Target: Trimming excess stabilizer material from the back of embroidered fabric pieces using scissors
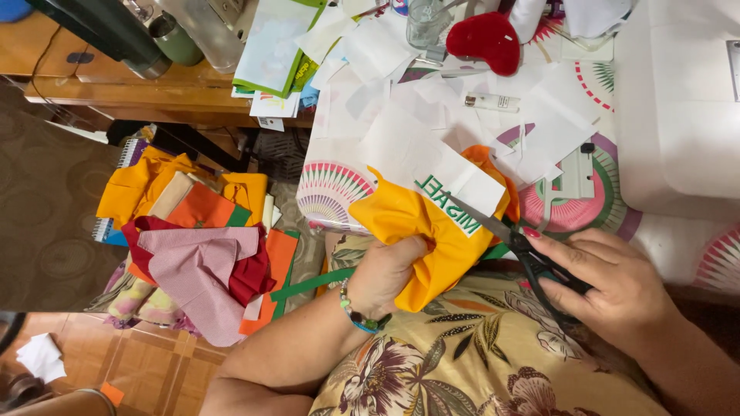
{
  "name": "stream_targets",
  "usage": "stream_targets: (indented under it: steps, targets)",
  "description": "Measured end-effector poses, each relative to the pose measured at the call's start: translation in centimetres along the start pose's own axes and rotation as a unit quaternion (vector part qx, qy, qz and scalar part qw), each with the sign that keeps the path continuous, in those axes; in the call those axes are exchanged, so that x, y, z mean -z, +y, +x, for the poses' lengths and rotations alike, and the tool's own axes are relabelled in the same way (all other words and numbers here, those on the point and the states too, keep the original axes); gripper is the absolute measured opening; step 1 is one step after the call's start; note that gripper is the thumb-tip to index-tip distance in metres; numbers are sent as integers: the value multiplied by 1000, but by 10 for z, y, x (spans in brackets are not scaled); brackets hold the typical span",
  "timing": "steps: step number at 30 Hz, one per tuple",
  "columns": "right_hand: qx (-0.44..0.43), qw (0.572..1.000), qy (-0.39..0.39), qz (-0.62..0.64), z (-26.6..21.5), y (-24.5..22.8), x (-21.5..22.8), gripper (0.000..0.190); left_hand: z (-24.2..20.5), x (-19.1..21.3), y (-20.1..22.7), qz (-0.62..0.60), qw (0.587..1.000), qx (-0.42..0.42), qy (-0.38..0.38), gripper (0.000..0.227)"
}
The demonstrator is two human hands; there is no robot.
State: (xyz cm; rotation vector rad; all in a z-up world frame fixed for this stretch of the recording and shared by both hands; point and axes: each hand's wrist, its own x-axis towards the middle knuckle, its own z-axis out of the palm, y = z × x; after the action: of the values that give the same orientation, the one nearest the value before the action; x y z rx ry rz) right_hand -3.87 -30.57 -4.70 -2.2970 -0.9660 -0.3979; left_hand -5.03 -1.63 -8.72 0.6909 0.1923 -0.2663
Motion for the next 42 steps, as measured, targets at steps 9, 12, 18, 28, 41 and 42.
stream_targets:
  steps: [9, 12, 18, 28, 41, 42]
  targets:
    - [-13, 1000, -20, -9, 13, -3, -1, 60, 5, 14, -13, 48, 996, 18, -68, 46]
    - [14, 1000, 0, -18, 9, 2, -4, 52, 5, 15, -14, 58, 994, 3, -88, 44]
    - [30, 999, 21, -5, 12, -1, -10, 49, -1, -40, 23, -20, 996, -27, -84, 54]
    - [1, 999, 34, -5, 24, -7, -14, 54, 9, -49, 15, 25, 994, -84, -62, 51]
    - [-6, 999, 27, -22, 17, 8, -25, 55, 7, -49, 17, 57, 995, -41, -73, 47]
    - [-5, 999, 25, -23, 15, 9, -25, 55, 8, -49, 16, 55, 995, -42, -73, 47]
